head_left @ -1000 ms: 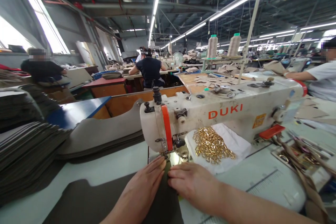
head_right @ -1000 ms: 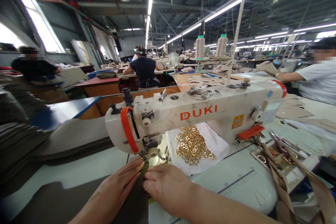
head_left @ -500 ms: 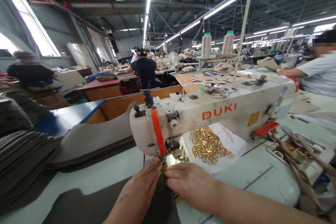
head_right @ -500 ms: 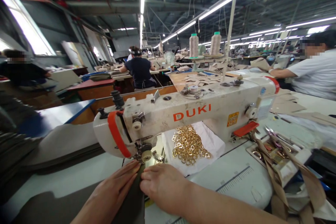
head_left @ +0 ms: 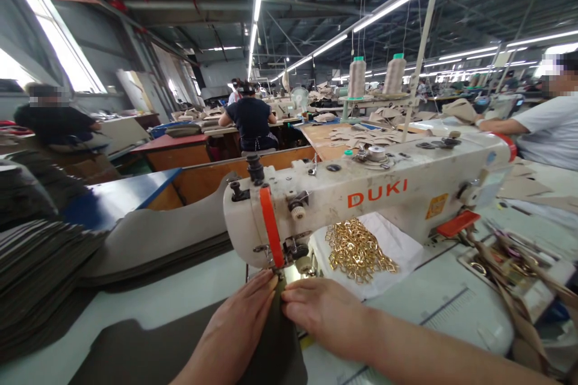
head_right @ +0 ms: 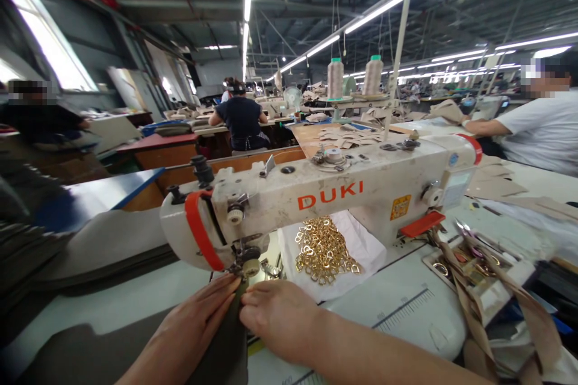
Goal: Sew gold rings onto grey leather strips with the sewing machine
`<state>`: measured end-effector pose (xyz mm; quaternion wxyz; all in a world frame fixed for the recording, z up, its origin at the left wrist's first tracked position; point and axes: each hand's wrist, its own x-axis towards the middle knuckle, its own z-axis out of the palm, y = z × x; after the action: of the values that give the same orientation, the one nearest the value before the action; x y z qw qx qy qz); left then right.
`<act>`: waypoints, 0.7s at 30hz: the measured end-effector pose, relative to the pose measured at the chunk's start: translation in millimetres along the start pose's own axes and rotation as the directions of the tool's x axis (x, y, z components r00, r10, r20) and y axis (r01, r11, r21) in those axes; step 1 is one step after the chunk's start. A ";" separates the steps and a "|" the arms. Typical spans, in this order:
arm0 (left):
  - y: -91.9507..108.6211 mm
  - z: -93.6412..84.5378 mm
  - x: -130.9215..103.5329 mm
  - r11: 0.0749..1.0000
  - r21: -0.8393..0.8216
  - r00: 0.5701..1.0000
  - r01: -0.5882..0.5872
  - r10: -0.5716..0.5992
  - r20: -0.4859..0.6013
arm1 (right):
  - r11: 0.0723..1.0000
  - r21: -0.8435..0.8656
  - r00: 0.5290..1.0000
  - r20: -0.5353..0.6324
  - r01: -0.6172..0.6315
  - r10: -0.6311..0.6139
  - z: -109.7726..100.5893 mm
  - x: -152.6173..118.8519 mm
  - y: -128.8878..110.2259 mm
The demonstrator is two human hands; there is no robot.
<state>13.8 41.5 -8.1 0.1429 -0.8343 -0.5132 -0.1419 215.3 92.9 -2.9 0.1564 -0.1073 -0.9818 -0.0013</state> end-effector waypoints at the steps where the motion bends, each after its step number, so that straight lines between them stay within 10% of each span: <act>1: 0.2 -0.1 0.0 1.000 -0.005 1.000 -0.004 0.004 0.004 | 1.000 -0.002 1.000 0.001 -0.001 0.001 -0.6 -0.1 -0.4; 12: 2.2 -0.9 2.8 0.989 -0.105 0.994 0.105 -0.107 -0.014 | 1.000 0.007 1.000 0.002 -0.014 0.014 -1.2 1.5 1.4; 21: 16.6 -24.2 -49.2 0.986 -0.083 0.987 0.143 -0.148 -0.066 | 0.985 0.023 0.982 -0.083 0.173 -0.171 17.5 1.4 -26.7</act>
<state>5.2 -15.1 -6.3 0.1180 -0.7938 -0.5613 -0.2020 203.0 67.7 -18.3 0.1970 -0.0196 -0.9802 -0.0045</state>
